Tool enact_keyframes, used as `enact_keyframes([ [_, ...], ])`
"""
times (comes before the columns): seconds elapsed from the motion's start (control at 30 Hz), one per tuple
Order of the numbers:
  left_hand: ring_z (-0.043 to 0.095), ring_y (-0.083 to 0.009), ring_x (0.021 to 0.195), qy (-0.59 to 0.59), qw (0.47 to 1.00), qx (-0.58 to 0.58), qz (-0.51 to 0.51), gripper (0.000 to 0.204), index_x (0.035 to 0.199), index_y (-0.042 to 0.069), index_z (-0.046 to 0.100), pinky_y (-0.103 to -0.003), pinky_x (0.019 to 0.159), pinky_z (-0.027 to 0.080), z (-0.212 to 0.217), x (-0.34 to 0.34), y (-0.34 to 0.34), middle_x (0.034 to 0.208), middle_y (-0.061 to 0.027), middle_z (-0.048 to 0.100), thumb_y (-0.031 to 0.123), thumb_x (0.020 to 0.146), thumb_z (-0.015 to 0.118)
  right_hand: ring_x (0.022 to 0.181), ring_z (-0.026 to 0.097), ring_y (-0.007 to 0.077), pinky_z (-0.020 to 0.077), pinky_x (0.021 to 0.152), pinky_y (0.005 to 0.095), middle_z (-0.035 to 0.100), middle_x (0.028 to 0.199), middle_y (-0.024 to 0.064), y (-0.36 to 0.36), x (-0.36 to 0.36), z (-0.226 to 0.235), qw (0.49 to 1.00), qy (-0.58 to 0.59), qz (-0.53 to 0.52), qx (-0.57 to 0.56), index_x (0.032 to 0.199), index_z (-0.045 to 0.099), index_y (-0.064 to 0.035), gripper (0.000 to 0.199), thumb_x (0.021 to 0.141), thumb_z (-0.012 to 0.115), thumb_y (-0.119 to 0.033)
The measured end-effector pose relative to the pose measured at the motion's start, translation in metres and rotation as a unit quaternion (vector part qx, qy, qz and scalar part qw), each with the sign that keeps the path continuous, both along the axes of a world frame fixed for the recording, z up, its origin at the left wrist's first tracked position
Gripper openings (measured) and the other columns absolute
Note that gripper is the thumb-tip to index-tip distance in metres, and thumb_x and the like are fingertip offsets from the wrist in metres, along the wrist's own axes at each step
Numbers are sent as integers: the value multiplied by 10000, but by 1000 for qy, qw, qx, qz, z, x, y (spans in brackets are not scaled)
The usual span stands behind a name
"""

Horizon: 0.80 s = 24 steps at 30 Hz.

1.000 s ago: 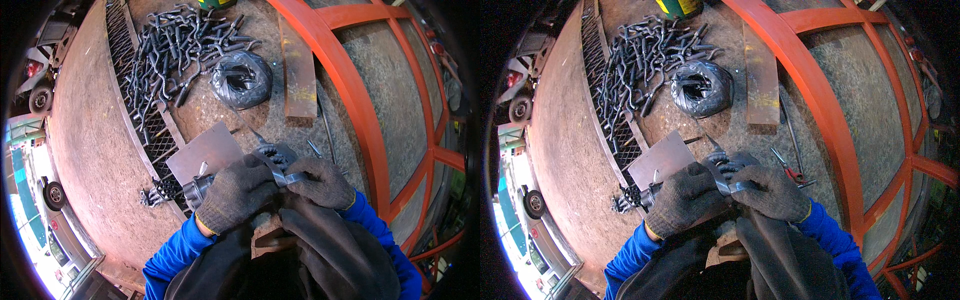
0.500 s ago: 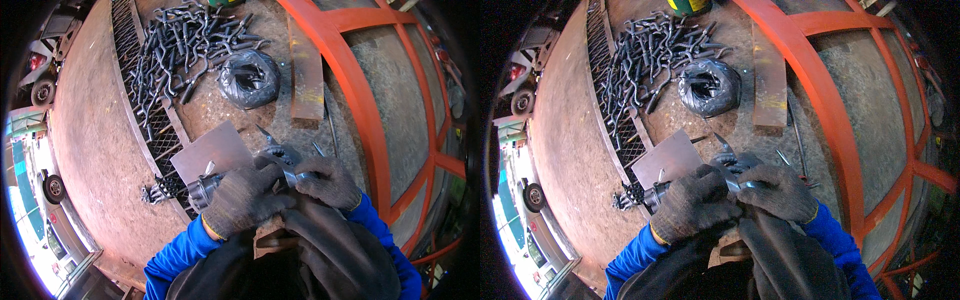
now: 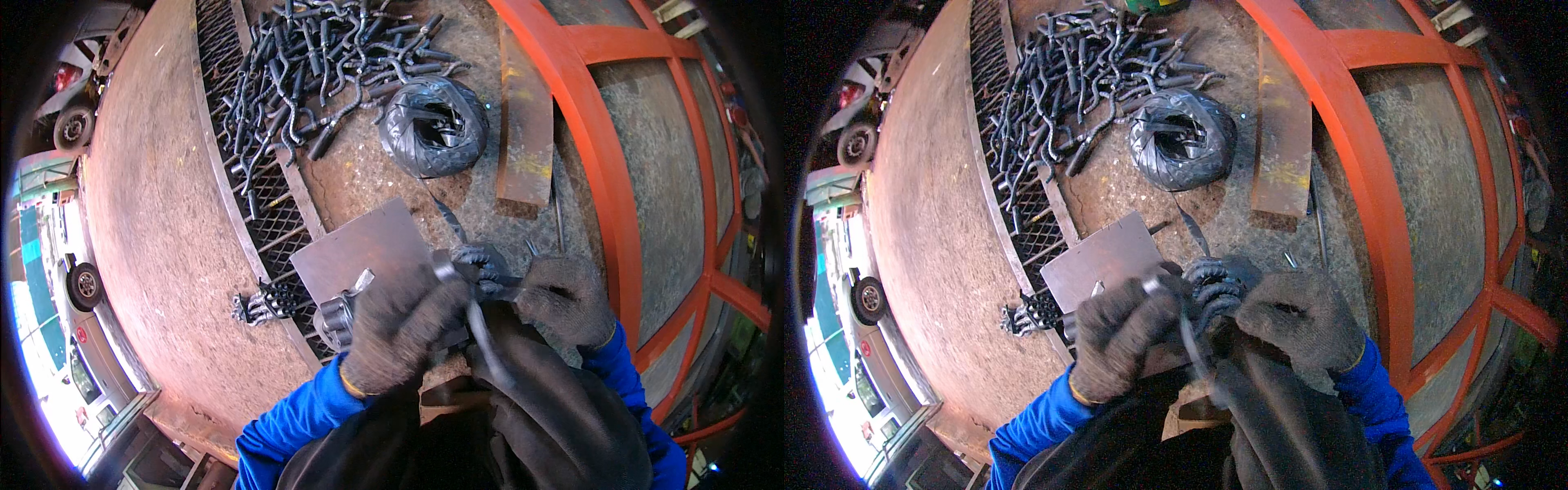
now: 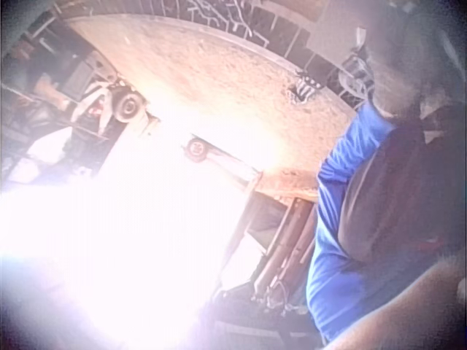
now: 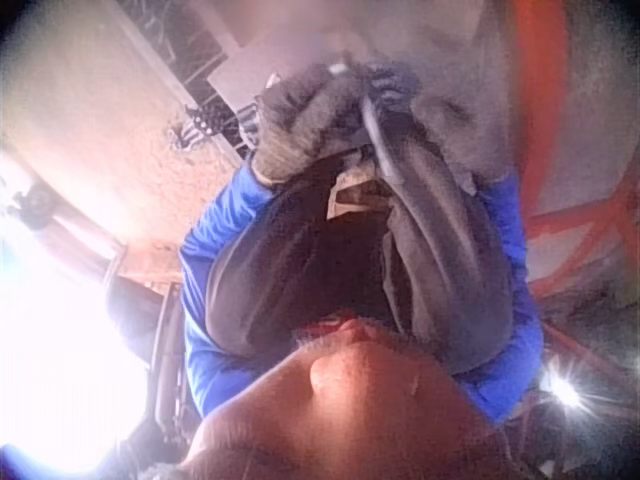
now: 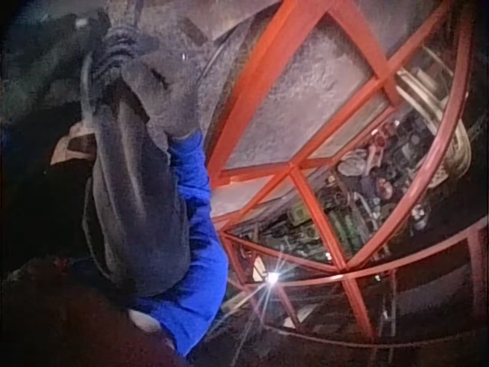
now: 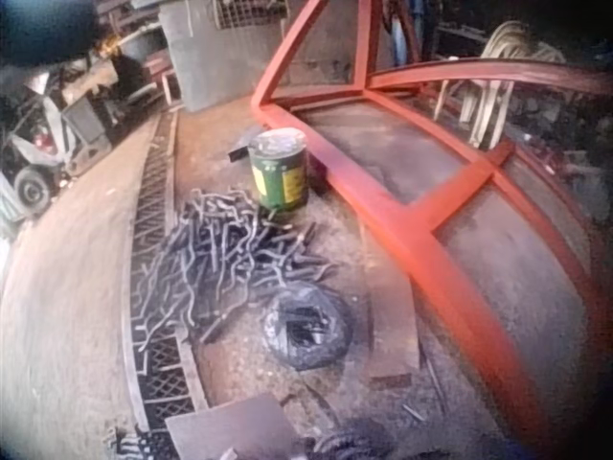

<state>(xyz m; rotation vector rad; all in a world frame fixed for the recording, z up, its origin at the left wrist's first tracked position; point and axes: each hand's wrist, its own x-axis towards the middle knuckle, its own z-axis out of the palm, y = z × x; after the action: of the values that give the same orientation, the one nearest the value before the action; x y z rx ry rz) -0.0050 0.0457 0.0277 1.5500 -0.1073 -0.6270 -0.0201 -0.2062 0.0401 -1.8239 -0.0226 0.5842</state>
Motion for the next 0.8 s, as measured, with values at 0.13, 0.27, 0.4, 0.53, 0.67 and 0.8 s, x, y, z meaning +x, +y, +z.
enact_keyframes([
  [0.13,672,-129,789,77,994,47,68,225,1089,8,699,-263,679,533,12,28,6,900,-105,704,173,955,627,753,668,272,511,676,372,691,816,120,-13,9,-4,985,-48,164,36,862,727,-48,175,844,723,-222],
  [0.27,672,-188,756,-67,979,193,-5,288,1034,-15,681,-311,699,527,4,54,19,849,-148,692,253,953,617,750,673,324,515,675,392,696,808,133,-16,17,3,950,113,287,-39,873,730,-60,222,863,692,-279],
  [0.4,661,-289,761,-129,968,203,-67,304,1057,-7,658,-374,696,515,1,56,17,862,-165,656,261,923,611,760,679,334,524,703,399,704,822,136,-16,11,-47,905,-33,205,-370,914,728,-57,219,894,663,-266],
  [0.53,655,-332,875,-245,944,116,-188,264,1142,48,657,-412,771,532,3,49,21,1006,-169,644,157,908,606,772,689,289,524,693,384,700,855,146,-16,25,-83,949,-137,-69,-274,966,697,-17,195,932,615,-191],
  [0.67,644,-303,1028,-173,923,-38,-341,304,1214,50,639,-407,933,508,-3,10,37,1095,-141,657,182,946,582,771,671,205,519,680,340,676,865,127,-11,34,-92,977,-83,-160,-115,1042,657,7,183,953,576,-130],
  [0.8,655,-308,992,-16,879,-166,-447,333,1258,38,603,-410,885,514,-36,-51,56,1068,-179,658,223,992,527,789,646,152,521,706,306,667,892,93,-19,36,-116,981,-28,-182,-65,1066,647,2,199,946,596,-149],
])
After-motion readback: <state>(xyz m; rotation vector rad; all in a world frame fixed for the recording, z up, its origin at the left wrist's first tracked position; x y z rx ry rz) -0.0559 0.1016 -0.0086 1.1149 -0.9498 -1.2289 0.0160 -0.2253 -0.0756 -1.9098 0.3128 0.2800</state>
